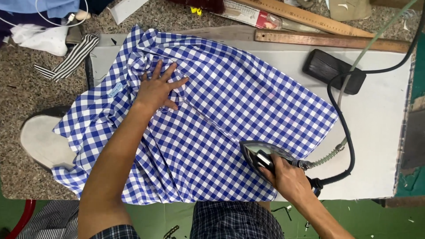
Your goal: The person irons a blue and white checkered shirt on a white ironing board. They repeatedly smooth the fabric with their hands, use a steam iron on the sleeves and body, and reposition the shirt several times to access different areas.
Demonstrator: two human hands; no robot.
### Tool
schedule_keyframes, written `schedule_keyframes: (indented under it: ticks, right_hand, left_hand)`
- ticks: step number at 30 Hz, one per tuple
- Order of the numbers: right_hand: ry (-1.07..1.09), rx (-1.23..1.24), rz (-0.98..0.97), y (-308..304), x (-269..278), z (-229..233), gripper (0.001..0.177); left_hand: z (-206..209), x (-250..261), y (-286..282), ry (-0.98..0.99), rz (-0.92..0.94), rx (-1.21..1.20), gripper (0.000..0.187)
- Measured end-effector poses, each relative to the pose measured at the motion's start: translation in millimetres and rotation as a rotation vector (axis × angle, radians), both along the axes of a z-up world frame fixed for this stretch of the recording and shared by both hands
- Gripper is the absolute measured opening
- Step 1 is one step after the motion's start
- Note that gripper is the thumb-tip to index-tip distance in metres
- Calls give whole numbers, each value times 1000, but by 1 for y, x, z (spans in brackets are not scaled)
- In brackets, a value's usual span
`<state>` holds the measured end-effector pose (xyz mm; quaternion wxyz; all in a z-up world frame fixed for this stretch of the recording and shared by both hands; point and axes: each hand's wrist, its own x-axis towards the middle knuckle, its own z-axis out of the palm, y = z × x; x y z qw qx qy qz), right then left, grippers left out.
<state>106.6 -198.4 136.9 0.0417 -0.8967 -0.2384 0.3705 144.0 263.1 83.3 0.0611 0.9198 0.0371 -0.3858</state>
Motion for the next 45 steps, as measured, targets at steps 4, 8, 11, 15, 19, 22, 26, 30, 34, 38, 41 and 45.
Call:
schedule_keyframes:
  ticks: [4,8,11,15,19,22,26,30,34,38,41,45]
  right_hand:
    - [28,-8,26,38,10,3,53]
    - [-43,26,95,68,14,0,48]
    - [-106,41,137,91,18,2,49]
    - [-106,38,159,121,28,4,53]
    - [-91,27,171,151,35,12,53]
    - [-76,35,173,174,40,17,53]
    - [-107,59,199,196,45,11,50]
    - [-155,128,248,218,49,16,48]
    - [-202,180,272,231,49,21,49]
    - [-62,197,200,232,56,26,53]
    - [6,234,163,226,62,29,48]
    - [-50,590,119,210,59,-4,80]
  left_hand:
    - [-10,-1,6,-19,22,-61,108]
    - [-21,-5,7,-44,23,-51,104]
    - [-29,-7,7,-108,31,-38,100]
    - [-30,-5,7,-94,33,-70,104]
    - [-35,-6,8,-97,43,-76,105]
    - [-32,-5,8,-90,51,-104,106]
    - [-39,-7,6,-128,53,-88,107]
    - [-48,-7,5,-142,41,-57,113]
    - [-44,-35,-12,-346,31,101,125]
    - [-50,-90,-57,-1330,110,425,12]
    - [-30,-148,-143,-1115,286,463,21]
    - [22,-187,-263,-992,328,65,30]
